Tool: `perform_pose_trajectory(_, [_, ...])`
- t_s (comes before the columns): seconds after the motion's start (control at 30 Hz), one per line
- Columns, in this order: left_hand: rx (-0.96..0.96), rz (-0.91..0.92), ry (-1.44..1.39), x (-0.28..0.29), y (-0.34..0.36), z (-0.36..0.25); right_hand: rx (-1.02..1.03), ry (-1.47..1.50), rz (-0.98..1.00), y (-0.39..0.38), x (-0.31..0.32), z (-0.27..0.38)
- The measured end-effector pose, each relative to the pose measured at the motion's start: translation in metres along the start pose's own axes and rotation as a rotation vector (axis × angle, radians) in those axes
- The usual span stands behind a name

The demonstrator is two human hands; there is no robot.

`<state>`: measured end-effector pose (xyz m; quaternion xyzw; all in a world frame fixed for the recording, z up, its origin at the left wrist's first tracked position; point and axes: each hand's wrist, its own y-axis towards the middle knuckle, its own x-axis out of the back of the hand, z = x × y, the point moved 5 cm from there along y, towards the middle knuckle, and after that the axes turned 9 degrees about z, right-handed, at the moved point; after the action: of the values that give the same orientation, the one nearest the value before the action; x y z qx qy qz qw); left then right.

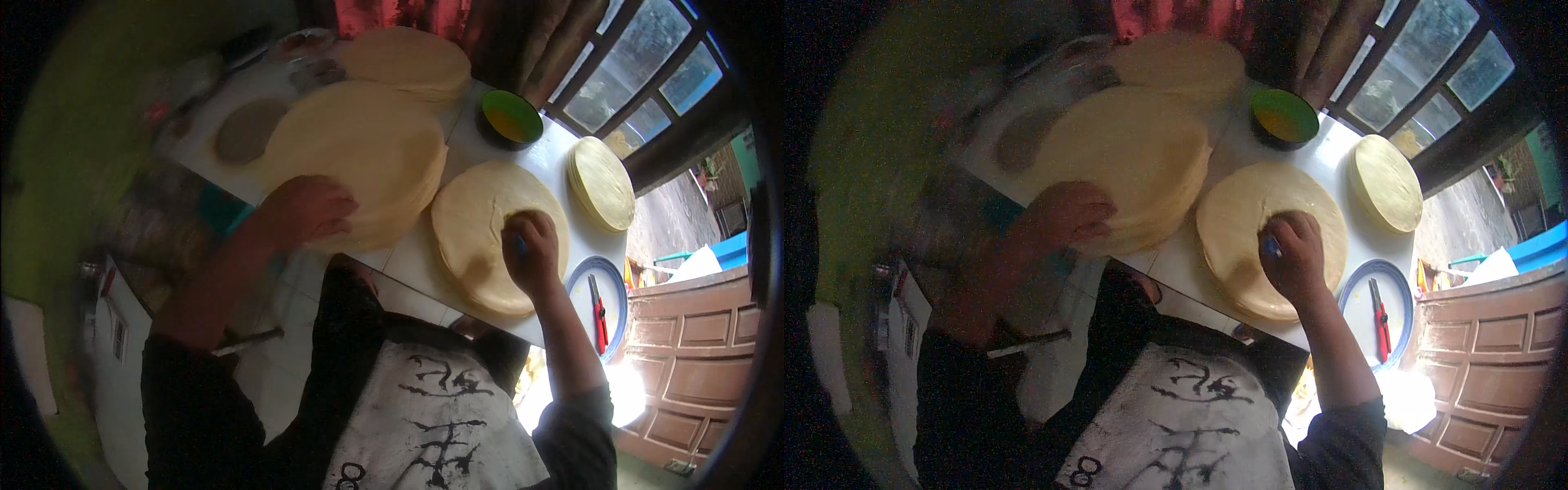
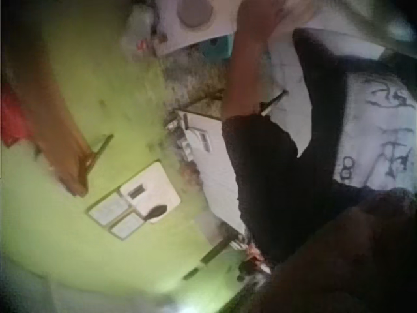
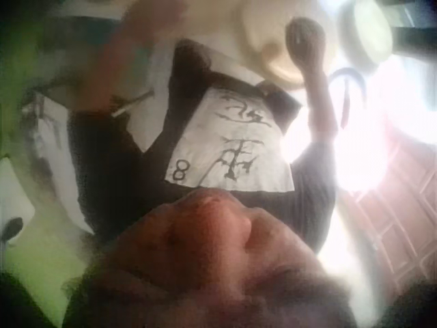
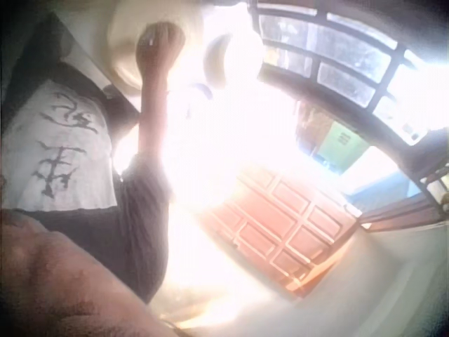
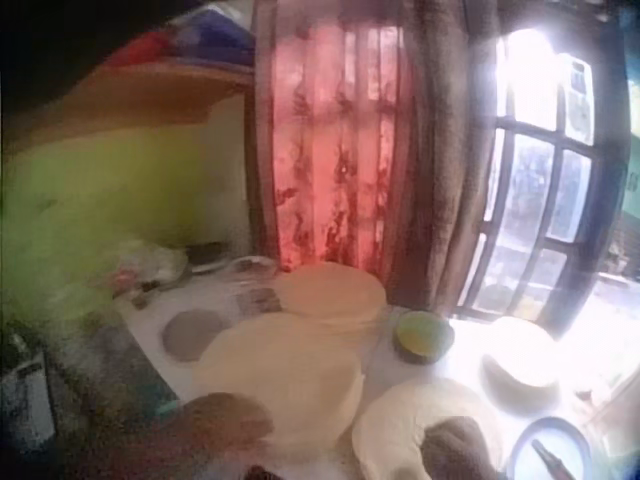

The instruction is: The person prepares flatbread dough by applying liquid with a brush, cutting around the edges, and stacking the layers.

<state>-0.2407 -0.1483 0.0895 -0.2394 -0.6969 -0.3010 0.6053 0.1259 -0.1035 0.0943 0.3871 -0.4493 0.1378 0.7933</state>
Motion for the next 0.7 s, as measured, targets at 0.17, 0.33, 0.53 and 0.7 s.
perform_pose_trajectory(0.17, [-0.046,-0.019,-0.041,0.005,0.002,0.004,0.163,0.067,0.339,0.076,-0.057,0.048])
perform_pose_trajectory(0.33, [-0.107,-0.026,-0.021,0.002,0.004,0.002,0.259,-0.01,0.585,0.105,-0.09,0.084])
perform_pose_trajectory(0.53, [-0.153,-0.068,-0.008,-0.007,-0.002,0.004,0.334,-0.089,0.754,0.121,-0.091,0.093])
perform_pose_trajectory(0.7, [-0.161,-0.018,0.024,-0.014,-0.003,0.001,0.428,-0.169,0.738,0.117,-0.099,0.092])
